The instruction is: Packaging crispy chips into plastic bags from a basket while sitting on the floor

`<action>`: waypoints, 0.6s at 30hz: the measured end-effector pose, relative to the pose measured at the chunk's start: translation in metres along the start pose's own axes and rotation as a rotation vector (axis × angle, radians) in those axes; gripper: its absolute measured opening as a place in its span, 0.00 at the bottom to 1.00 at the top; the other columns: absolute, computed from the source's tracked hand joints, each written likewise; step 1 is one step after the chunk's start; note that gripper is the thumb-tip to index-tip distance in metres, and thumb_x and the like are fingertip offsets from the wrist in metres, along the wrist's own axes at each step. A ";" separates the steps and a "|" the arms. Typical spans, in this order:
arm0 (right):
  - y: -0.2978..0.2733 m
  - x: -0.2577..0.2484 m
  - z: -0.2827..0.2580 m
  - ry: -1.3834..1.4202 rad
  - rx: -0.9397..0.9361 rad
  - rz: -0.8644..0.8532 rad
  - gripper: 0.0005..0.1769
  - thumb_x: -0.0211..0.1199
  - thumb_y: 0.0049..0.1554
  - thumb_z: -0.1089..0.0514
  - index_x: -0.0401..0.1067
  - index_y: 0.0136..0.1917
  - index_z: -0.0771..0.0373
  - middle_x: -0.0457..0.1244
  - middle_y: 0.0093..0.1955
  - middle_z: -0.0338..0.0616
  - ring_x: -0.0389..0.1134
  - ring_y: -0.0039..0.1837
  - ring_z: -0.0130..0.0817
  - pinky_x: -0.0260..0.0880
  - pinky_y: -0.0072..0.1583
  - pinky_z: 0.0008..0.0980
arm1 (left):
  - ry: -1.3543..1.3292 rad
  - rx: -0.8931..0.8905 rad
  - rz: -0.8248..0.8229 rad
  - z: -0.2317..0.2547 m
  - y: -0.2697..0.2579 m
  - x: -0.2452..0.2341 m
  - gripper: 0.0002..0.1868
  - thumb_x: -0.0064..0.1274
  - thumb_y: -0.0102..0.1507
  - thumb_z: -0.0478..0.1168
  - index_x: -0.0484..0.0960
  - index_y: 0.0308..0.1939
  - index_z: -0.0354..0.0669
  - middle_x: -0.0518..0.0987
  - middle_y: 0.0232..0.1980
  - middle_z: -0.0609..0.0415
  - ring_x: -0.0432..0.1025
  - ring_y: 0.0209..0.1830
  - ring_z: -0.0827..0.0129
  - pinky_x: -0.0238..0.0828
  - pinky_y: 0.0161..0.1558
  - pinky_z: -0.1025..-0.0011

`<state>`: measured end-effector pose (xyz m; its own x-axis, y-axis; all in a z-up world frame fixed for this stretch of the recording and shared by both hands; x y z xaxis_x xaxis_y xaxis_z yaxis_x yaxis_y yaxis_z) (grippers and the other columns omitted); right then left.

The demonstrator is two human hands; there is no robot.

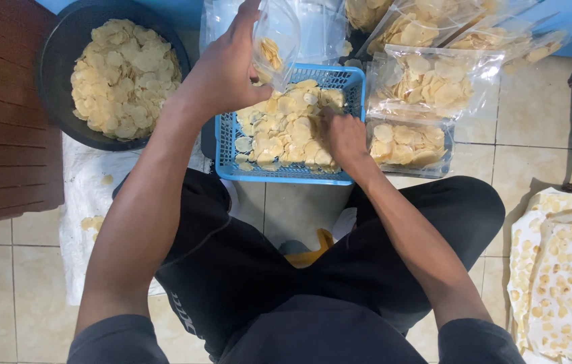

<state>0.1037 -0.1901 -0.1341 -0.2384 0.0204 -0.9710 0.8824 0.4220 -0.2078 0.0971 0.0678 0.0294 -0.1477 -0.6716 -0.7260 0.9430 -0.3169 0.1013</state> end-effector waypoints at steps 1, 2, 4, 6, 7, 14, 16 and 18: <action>-0.003 -0.010 -0.006 -0.002 -0.001 0.004 0.23 0.55 0.52 0.71 0.77 0.58 0.56 0.69 0.32 0.53 0.70 0.37 0.62 0.68 0.42 0.55 | 0.001 0.002 0.003 -0.001 0.000 0.000 0.70 0.83 0.71 0.40 0.35 0.95 0.57 0.62 0.96 0.28 0.88 0.52 0.41 0.76 0.48 0.40; -0.005 -0.021 -0.010 0.087 0.028 0.002 0.15 0.55 0.59 0.68 0.75 0.57 0.58 0.66 0.28 0.47 0.67 0.32 0.52 0.67 0.35 0.47 | -0.003 0.020 0.022 0.000 0.001 -0.001 0.71 0.82 0.68 0.39 0.35 0.95 0.58 0.65 0.94 0.25 0.86 0.46 0.43 0.74 0.47 0.45; -0.005 -0.031 -0.010 0.172 0.054 0.004 0.07 0.56 0.66 0.65 0.73 0.56 0.60 0.63 0.25 0.42 0.64 0.26 0.41 0.66 0.29 0.40 | -0.007 0.039 0.046 0.000 0.002 -0.002 0.72 0.80 0.66 0.38 0.34 0.95 0.60 0.67 0.93 0.22 0.85 0.40 0.45 0.73 0.46 0.49; -0.001 -0.039 -0.002 0.124 0.008 0.117 0.09 0.58 0.66 0.55 0.75 0.53 0.60 0.65 0.28 0.53 0.68 0.31 0.56 0.66 0.31 0.51 | -0.059 0.042 0.009 0.001 0.002 0.002 0.72 0.82 0.76 0.38 0.29 0.94 0.68 0.57 0.97 0.24 0.87 0.46 0.42 0.72 0.45 0.34; -0.006 -0.061 -0.006 0.118 0.005 0.119 0.09 0.58 0.66 0.55 0.75 0.53 0.60 0.65 0.28 0.53 0.68 0.31 0.56 0.66 0.31 0.51 | -0.061 0.043 0.015 0.000 0.001 0.001 0.72 0.82 0.76 0.38 0.29 0.94 0.68 0.57 0.97 0.24 0.87 0.46 0.42 0.72 0.45 0.34; -0.048 -0.247 -0.037 0.764 -0.172 0.430 0.13 0.58 0.72 0.53 0.72 0.48 0.63 0.66 0.39 0.42 0.65 0.37 0.29 0.64 0.39 0.28 | -0.053 -0.032 0.014 -0.004 0.009 0.004 0.77 0.88 0.69 0.44 0.29 0.94 0.56 0.57 0.96 0.24 0.88 0.45 0.42 0.75 0.49 0.36; -0.056 -0.283 -0.047 0.845 -0.231 0.504 0.15 0.57 0.73 0.52 0.70 0.48 0.64 0.63 0.38 0.40 0.62 0.36 0.27 0.61 0.37 0.25 | -0.043 -0.010 0.025 0.006 0.010 0.002 0.78 0.89 0.67 0.46 0.31 0.95 0.55 0.58 0.95 0.18 0.89 0.41 0.45 0.77 0.52 0.40; -0.064 -0.312 -0.063 0.743 -0.359 0.625 0.16 0.61 0.73 0.54 0.72 0.46 0.66 0.64 0.40 0.45 0.63 0.41 0.31 0.60 0.39 0.28 | -0.050 -0.112 -0.060 0.019 0.012 0.003 0.75 0.84 0.68 0.46 0.31 0.95 0.48 0.48 0.99 0.26 0.88 0.51 0.44 0.77 0.57 0.39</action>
<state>0.0960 -0.1664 0.1897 -0.0773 0.8315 -0.5502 0.7909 0.3871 0.4740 0.1021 0.0495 0.0415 -0.2172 -0.6872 -0.6933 0.9589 -0.2829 -0.0200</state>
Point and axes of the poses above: each hand's wrist, its own y-axis towards the middle knuckle, its own x-axis out of the palm, z = x × y, the point moved 7 cm from there along y, towards the middle knuckle
